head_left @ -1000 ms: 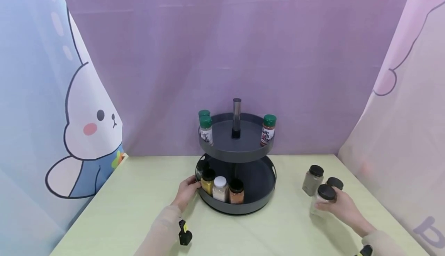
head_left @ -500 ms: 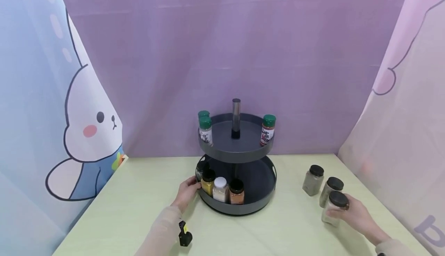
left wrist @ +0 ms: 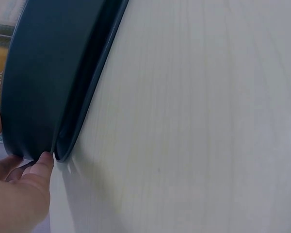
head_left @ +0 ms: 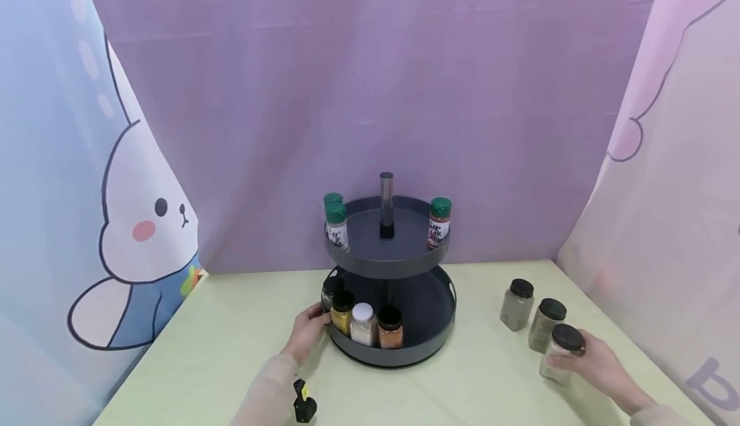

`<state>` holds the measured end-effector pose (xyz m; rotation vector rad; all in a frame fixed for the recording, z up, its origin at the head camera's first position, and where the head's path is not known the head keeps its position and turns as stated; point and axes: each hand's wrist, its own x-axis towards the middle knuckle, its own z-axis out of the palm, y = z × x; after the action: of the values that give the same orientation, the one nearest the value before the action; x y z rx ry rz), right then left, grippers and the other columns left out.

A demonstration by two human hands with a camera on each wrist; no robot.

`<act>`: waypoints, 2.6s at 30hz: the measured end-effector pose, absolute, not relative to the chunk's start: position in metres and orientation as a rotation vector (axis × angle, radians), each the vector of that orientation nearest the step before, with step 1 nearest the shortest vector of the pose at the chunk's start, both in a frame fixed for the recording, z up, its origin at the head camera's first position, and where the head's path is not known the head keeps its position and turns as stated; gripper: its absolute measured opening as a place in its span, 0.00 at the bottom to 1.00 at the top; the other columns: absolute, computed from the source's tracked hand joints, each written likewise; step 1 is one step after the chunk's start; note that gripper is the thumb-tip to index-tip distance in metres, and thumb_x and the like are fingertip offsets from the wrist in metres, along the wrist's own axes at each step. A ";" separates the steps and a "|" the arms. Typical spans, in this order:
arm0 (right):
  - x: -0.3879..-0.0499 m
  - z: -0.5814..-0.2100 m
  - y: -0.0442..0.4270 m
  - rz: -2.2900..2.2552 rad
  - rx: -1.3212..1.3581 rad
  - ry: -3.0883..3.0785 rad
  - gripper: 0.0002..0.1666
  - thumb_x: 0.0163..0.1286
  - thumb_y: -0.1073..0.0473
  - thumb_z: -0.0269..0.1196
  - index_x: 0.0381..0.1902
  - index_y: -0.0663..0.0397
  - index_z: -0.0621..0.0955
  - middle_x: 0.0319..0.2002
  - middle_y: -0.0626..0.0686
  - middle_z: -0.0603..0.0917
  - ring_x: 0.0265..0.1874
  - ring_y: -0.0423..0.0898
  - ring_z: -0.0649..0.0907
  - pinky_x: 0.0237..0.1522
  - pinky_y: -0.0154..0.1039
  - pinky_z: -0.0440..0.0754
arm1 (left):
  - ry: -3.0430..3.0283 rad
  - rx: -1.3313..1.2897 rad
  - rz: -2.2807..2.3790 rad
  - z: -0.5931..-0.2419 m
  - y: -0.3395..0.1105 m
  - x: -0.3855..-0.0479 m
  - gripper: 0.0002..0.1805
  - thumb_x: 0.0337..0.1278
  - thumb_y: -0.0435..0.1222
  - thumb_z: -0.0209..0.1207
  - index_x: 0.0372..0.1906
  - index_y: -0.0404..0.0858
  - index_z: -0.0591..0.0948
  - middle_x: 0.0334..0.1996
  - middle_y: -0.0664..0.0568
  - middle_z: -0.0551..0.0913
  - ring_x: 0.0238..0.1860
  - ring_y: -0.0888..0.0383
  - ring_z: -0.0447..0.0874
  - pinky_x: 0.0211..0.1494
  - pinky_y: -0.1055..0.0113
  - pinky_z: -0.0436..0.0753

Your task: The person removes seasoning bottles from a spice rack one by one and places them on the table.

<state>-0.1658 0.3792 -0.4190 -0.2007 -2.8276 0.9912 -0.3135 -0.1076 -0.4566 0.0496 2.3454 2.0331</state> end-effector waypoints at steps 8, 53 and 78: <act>-0.168 -0.421 0.384 0.979 -0.198 -2.839 0.36 0.52 0.50 0.69 0.49 0.73 0.72 0.40 0.66 0.81 0.36 0.50 0.80 0.34 0.39 0.77 | 2.346 0.048 2.032 -0.459 -0.110 -0.315 0.30 0.57 0.31 0.49 0.64 0.23 0.61 0.63 0.30 0.63 0.64 0.39 0.63 0.66 0.50 0.65; -0.169 -0.421 0.394 1.032 -0.109 -2.855 0.35 0.53 0.54 0.68 0.51 0.73 0.70 0.42 0.64 0.81 0.33 0.31 0.75 0.35 0.34 0.77 | 2.346 0.002 2.041 -0.463 -0.108 -0.314 0.30 0.56 0.31 0.49 0.64 0.24 0.61 0.63 0.31 0.64 0.63 0.41 0.64 0.65 0.52 0.67; -0.179 -0.351 0.315 0.847 0.207 -2.701 0.41 0.50 0.56 0.70 0.58 0.70 0.68 0.53 0.72 0.73 0.49 0.69 0.75 0.48 0.58 0.75 | 2.321 -0.047 2.065 -0.463 -0.106 -0.318 0.30 0.54 0.30 0.49 0.64 0.24 0.61 0.63 0.31 0.64 0.63 0.41 0.64 0.65 0.52 0.67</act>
<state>-0.1786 0.3150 -0.3512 0.2072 -2.7006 0.8471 -0.3180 -0.1062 -0.4634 -0.0473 2.3212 2.0648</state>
